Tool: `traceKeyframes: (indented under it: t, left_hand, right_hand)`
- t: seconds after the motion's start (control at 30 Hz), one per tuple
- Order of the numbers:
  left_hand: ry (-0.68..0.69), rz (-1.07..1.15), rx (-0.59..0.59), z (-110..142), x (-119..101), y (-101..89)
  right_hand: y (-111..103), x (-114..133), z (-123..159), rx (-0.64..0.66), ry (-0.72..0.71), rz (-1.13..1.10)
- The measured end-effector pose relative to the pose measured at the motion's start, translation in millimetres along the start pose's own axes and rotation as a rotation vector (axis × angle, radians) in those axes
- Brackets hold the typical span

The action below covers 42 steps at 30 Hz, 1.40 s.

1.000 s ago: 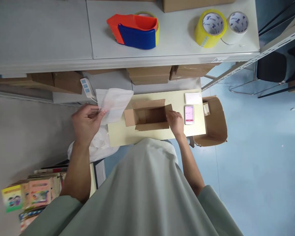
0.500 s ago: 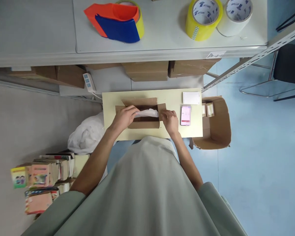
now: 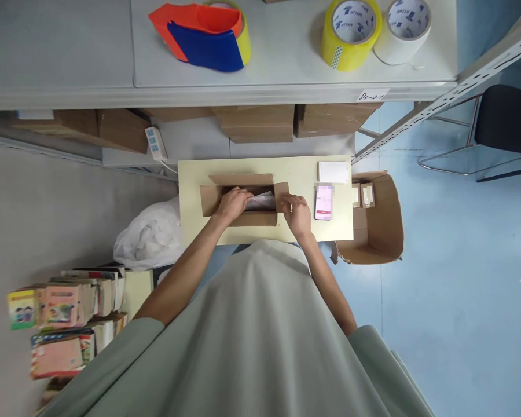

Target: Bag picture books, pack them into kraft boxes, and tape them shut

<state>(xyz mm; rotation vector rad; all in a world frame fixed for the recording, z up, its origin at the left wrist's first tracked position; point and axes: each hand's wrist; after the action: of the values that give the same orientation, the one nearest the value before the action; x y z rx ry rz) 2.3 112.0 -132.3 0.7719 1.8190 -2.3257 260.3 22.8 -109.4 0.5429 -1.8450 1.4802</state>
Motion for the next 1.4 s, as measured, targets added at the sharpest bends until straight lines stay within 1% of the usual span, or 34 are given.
traceKeyframes:
  t: [0.1,0.17,0.23,0.3,0.37,0.43,0.5,0.57,0.6,0.67,0.73,0.8,0.87,0.93,1.0,1.07,1.13,1.27,1.33,1.4]
  left_hand:
    - [0.017,-0.020,-0.015,1.6,-2.6,1.4]
    - [0.015,0.008,-0.056,9.4,-4.1,-0.5]
    - [0.012,0.053,-0.127,23.0,-3.6,-5.2]
    - [-0.020,0.081,-0.234,40.9,0.1,-12.3]
    - [-0.115,0.075,-0.374,60.5,7.1,-20.4]
    - [-0.261,0.053,-0.509,78.5,16.0,-27.3]
    - [-0.392,0.048,-0.585,92.6,24.4,-31.7]
    - [-0.435,0.074,-0.590,102.2,29.4,-33.9]
    - [-0.417,0.097,-0.577,105.6,30.0,-34.4]
    - [-0.333,0.145,-0.543,110.0,27.5,-34.7]
    - [-0.226,0.174,-0.493,111.9,21.9,-34.0]
    - [-0.135,0.178,-0.423,111.2,16.7,-31.7]
    - [-0.085,0.163,-0.360,108.0,15.4,-28.0]
    - [-0.076,0.154,-0.333,102.9,19.3,-23.7]
    - [-0.076,0.175,-0.342,96.4,27.4,-20.5]
    - [-0.072,0.221,-0.357,89.5,37.6,-19.3]
    - [-0.087,0.254,-0.373,82.5,47.8,-20.1]
    - [-0.208,0.250,-0.422,68.9,62.4,-24.1]
    - [-0.239,0.279,-0.424,61.9,65.7,-26.4]
    - [-0.213,0.314,-0.424,54.7,65.7,-29.3]
  right_hand:
    - [-3.7,3.4,4.4,-0.021,0.010,-0.033]
    - [-6.5,4.7,6.6,-0.038,0.031,-0.065]
    - [-8.2,4.6,8.0,-0.052,0.061,-0.104]
    - [-8.3,3.9,8.9,-0.064,0.095,-0.141]
    - [-6.5,4.3,9.9,-0.063,0.139,-0.169]
    - [-3.9,7.7,11.4,-0.056,0.183,-0.177]
    - [-1.0,14.7,13.5,-0.052,0.209,-0.177]
    - [1.5,23.8,15.6,-0.046,0.207,-0.189]
    - [2.7,28.3,16.4,-0.032,0.199,-0.202]
    - [4.7,35.0,17.2,0.029,0.169,-0.218]
    - [6.6,37.0,16.6,0.134,0.104,-0.190]
    - [8.4,34.3,14.6,0.267,0.018,-0.115]
    - [10.1,29.1,11.2,0.382,-0.044,-0.032]
    - [11.5,23.8,6.5,0.439,-0.064,0.022]
    - [12.9,19.5,0.2,0.421,-0.065,0.021]
    - [15.5,15.7,-7.5,0.363,-0.040,-0.025]
    - [20.4,11.5,-15.9,0.283,0.022,-0.079]
    - [36.1,2.4,-28.7,0.105,0.160,-0.094]
    - [43.5,-0.5,-31.1,0.066,0.212,-0.080]
    - [47.8,-1.6,-31.1,0.069,0.235,-0.087]
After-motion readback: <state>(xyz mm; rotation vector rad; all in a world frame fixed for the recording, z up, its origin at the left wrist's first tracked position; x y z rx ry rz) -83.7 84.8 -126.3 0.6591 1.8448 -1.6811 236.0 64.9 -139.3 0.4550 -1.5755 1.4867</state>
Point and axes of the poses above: each hand's wrist, its own z-axis away from the middle knuckle, its own y-axis out of the palm, x = y × z, and after that the axes turned 15 degrees about -x, right-handed
